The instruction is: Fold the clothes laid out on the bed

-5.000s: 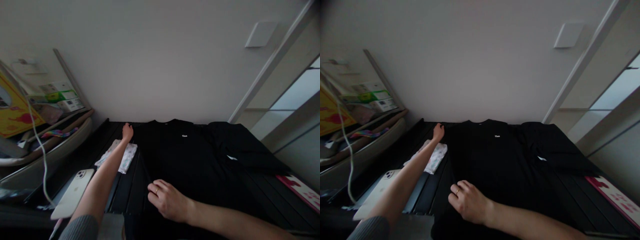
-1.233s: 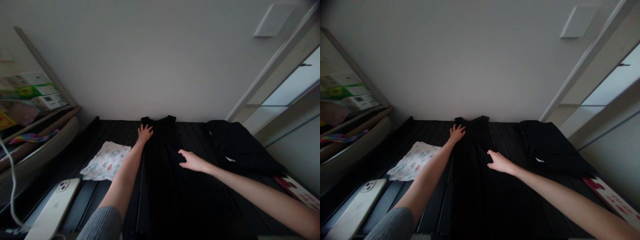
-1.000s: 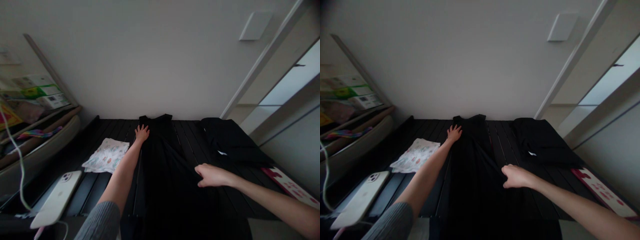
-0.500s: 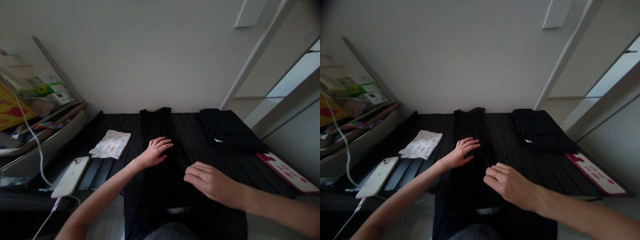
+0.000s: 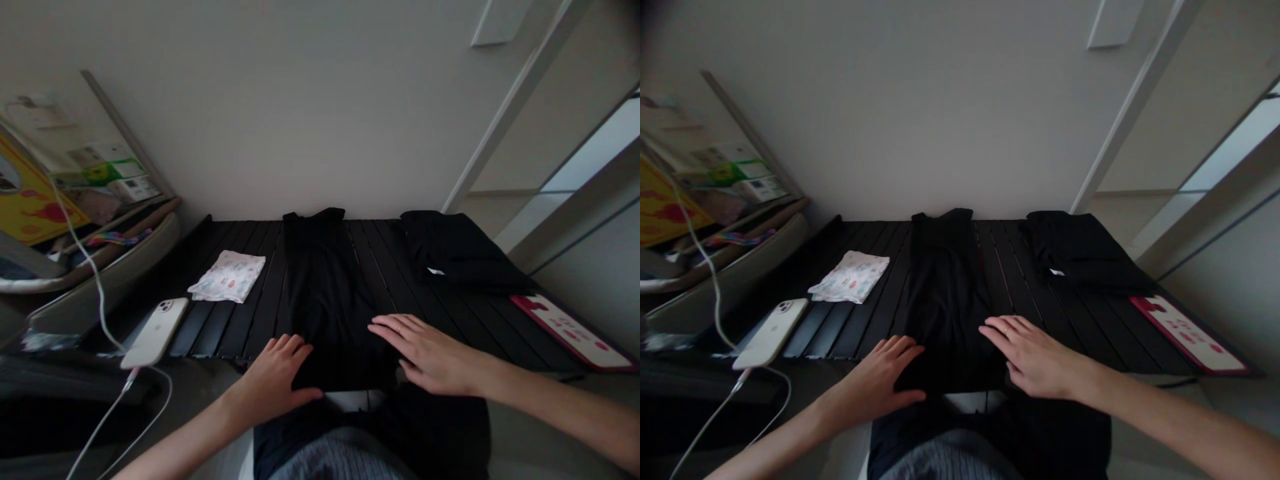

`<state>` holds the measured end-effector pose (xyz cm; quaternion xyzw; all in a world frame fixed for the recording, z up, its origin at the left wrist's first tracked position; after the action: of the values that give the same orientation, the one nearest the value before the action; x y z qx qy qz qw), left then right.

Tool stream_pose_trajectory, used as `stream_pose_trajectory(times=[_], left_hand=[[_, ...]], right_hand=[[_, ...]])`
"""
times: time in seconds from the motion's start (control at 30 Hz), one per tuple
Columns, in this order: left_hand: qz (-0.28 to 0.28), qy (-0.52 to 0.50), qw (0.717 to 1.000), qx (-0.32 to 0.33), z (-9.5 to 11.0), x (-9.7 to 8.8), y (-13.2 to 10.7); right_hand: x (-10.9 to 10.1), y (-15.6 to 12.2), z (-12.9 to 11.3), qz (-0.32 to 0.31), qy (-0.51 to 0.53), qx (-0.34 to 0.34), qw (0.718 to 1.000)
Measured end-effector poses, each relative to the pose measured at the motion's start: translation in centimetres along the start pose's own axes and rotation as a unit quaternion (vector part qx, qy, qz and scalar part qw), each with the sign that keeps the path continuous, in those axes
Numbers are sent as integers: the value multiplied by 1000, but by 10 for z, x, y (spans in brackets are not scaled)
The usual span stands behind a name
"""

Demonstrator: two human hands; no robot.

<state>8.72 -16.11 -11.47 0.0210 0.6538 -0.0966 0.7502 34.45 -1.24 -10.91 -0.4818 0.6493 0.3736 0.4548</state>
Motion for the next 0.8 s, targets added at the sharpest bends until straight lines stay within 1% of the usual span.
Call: stream_pose_trajectory(times=[0.03, 0.1, 0.17, 0.2, 0.23, 0.3, 0.37, 0.43, 0.53, 0.57, 0.63, 0.67, 0.73, 0.8], left_hand=[[-11, 14, 1000, -1, 1, 1, -4], [-32, 45, 998, -19, 5, 3, -7], [-52, 62, 996, -26, 10, 2, -7], [-52, 58, 997, -22, 14, 0, -8], [-42, 46, 998, -14, 18, -4, -8], [-1, 14, 1000, -3, 24, -11, -11], [47, -1, 999, -23, 25, -15, -14], [75, 14, 995, -61, 21, -9, -17], [69, 47, 991, -101, 14, 12, -20], [63, 51, 991, -102, 12, 20, -21], [65, 45, 993, -90, 12, 29, -22], [74, 35, 993, -83, 13, 31, -22], [95, 4, 992, -78, 16, 28, -25], [112, -35, 989, -91, 19, 21, -29]], right_hand=[[2, -2, 6, -19, 21, 39, 999], [6, -5, 9, -48, 63, 80, 994], [8, -6, 3, -49, 81, 82, 992], [8, -6, -1, -37, 81, 73, 993], [7, -6, -6, -21, 80, 64, 994], [6, -7, -11, 16, 87, 56, 995], [7, -9, -9, 52, 79, 72, 993], [13, -12, -2, 57, 61, 104, 991], [25, -14, 7, 10, 76, 124, 989], [28, -14, 8, 0, 88, 120, 989], [29, -13, 3, 3, 101, 108, 989], [27, -12, -1, 10, 107, 103, 989], [22, -11, -11, 25, 127, 101, 987], [15, -12, -18, 64, 135, 111, 983]])
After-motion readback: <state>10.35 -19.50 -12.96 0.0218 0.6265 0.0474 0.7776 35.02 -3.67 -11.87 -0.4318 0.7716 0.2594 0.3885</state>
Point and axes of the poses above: each hand's wrist, its own y-axis towards the middle knuckle, its own x-axis out of the palm, z = x × y, the point moved 2 cm from there along y, towards the middle knuckle, and after that the axes turned 5 degrees about y, right-handed, at the moved point
